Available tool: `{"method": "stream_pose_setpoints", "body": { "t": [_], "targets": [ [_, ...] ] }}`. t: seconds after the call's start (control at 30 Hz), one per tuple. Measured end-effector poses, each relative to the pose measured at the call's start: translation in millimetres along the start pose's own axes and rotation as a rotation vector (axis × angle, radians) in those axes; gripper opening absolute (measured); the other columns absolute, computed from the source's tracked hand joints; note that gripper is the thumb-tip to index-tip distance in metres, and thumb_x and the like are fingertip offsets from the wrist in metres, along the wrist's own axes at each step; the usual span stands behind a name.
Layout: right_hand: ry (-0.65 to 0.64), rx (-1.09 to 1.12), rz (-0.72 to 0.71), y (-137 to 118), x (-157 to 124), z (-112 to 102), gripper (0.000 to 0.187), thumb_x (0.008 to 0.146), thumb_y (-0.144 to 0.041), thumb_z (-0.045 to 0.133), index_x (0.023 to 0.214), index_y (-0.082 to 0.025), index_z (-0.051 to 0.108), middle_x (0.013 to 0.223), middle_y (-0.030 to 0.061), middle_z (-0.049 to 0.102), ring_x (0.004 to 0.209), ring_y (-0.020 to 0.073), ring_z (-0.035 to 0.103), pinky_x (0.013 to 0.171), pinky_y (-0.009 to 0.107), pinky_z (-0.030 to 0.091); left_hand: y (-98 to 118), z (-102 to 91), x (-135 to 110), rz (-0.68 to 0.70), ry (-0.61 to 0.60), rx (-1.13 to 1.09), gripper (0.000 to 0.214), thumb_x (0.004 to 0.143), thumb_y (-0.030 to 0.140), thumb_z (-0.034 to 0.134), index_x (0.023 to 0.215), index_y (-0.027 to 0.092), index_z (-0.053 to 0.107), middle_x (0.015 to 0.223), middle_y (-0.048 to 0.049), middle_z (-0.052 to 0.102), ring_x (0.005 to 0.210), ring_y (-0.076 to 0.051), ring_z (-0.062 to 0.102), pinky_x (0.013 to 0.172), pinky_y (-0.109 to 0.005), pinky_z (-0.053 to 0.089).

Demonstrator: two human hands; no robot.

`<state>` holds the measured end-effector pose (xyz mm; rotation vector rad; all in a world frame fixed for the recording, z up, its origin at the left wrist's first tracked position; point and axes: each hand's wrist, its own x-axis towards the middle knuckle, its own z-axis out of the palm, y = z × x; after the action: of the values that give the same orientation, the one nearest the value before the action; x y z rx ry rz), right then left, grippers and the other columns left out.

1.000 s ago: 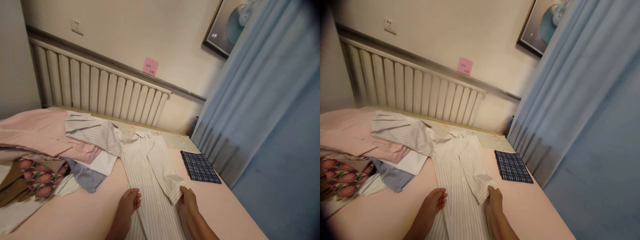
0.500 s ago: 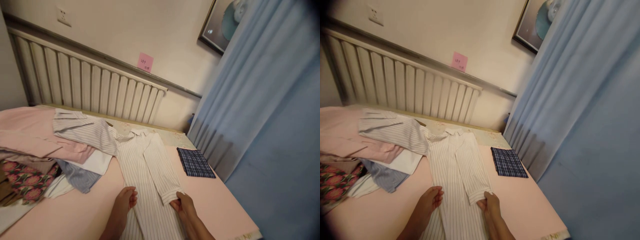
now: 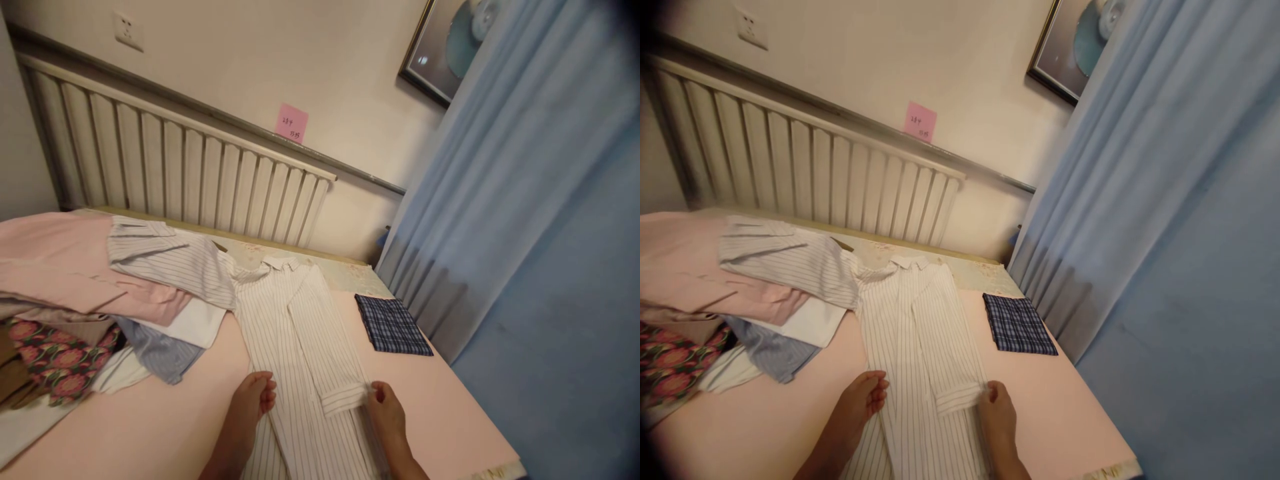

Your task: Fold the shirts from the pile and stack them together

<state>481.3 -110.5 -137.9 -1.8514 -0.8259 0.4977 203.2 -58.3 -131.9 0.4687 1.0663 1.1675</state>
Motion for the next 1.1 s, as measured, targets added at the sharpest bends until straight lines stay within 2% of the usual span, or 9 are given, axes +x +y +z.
{"method": "stream_pose_setpoints", "body": {
  "t": [0.1,0.23,0.33,0.43,0.63,0.8,0.9,1.0,1.1],
  "targets": [
    [0.043,-0.172,-0.338,-3.9,0.9,-0.2,0.031,0.071,-0.029,0.058,0.100,-0.022,0.065,0.105,0.0089,0.067,0.098,0.0264,0.061,0.090,0.040,0.049,1.6,0.2,-2.3,0.003,-0.013,-0.001,0.018,0.066,0.021,0.067,0.081,0.016,0.058,0.068,-0.0010,0.064,0.056,-0.010,0.059,0.058,-0.023,0.048],
    [-0.186,-0.188,-0.580,0.4,-4.2,24.3,0.039,0.077,-0.029,0.058,0.114,-0.021,0.064,0.129,0.0092,0.059,0.124,0.0264,0.050,0.110,0.044,0.032,3.2,-0.3,-4.0,0.003,-0.009,0.004,0.018,0.066,0.021,0.066,0.082,0.016,0.058,0.068,-0.0012,0.064,0.057,-0.010,0.059,0.059,-0.023,0.048],
    [-0.339,-0.279,-0.570,1.9,-8.3,43.5,0.034,0.075,-0.025,0.059,0.108,-0.019,0.068,0.127,0.0105,0.061,0.125,0.0283,0.049,0.111,0.044,0.031,3.6,-2.1,-3.1,0.000,-0.006,-0.001,0.018,0.067,0.021,0.064,0.083,0.015,0.057,0.068,-0.0013,0.064,0.057,-0.010,0.059,0.060,-0.023,0.049],
    [-0.342,-0.409,-0.601,-15.3,-15.8,52.4,0.026,0.077,-0.021,0.055,0.098,-0.018,0.069,0.116,0.0127,0.065,0.117,0.0289,0.054,0.104,0.042,0.036,3.9,-5.3,0.3,0.024,-0.011,-0.020,0.020,0.066,0.022,0.064,0.084,0.015,0.057,0.069,-0.0013,0.064,0.057,-0.010,0.059,0.059,-0.023,0.048],
    [-0.476,-0.460,-0.532,-63.7,-56.1,66.7,0.014,0.081,-0.021,0.048,0.072,-0.020,0.058,0.072,0.0021,0.063,0.068,0.0164,0.057,0.064,0.026,0.040,8.3,-12.6,8.4,0.079,0.062,-0.066,0.024,0.062,0.023,0.066,0.082,0.015,0.058,0.065,-0.0003,0.063,0.055,-0.010,0.058,0.058,-0.024,0.048],
    [-0.550,-0.526,-0.424,-53.1,-92.0,87.4,0.011,0.072,-0.029,0.064,0.076,-0.021,0.058,0.067,-0.0016,0.061,0.062,0.0143,0.053,0.058,0.023,0.033,8.4,-16.2,10.7,0.136,0.109,-0.053,0.022,0.064,0.024,0.064,0.084,0.015,0.059,0.067,0.0000,0.063,0.056,-0.009,0.058,0.058,-0.023,0.047],
    [-0.528,-0.609,-0.486,-45.2,-98.8,95.2,0.002,0.073,-0.021,0.059,0.071,-0.020,0.058,0.070,-0.0001,0.063,0.065,0.0144,0.054,0.059,0.024,0.031,6.7,-18.0,12.0,0.165,0.130,-0.018,0.024,0.063,0.027,0.065,0.084,0.015,0.060,0.070,-0.0005,0.064,0.057,-0.010,0.059,0.060,-0.025,0.048],
    [-0.495,-0.640,-0.496,-47.3,-96.7,97.1,0.016,0.076,-0.012,0.048,0.064,-0.019,0.056,0.068,0.0016,0.063,0.065,0.0142,0.054,0.059,0.024,0.030,6.9,-19.3,12.8,0.200,0.158,0.000,0.028,0.061,0.030,0.068,0.084,0.014,0.062,0.071,-0.0008,0.064,0.061,-0.012,0.060,0.063,-0.028,0.049],
    [-0.499,-0.616,-0.454,-50.2,-96.2,95.7,0.013,0.078,-0.021,0.052,0.065,-0.020,0.055,0.067,0.0012,0.062,0.063,0.0146,0.054,0.057,0.024,0.029,9.2,-19.9,12.3,0.235,0.182,-0.008,0.030,0.059,0.031,0.069,0.084,0.014,0.063,0.072,-0.0009,0.064,0.062,-0.013,0.060,0.064,-0.029,0.049]
  ]
}}
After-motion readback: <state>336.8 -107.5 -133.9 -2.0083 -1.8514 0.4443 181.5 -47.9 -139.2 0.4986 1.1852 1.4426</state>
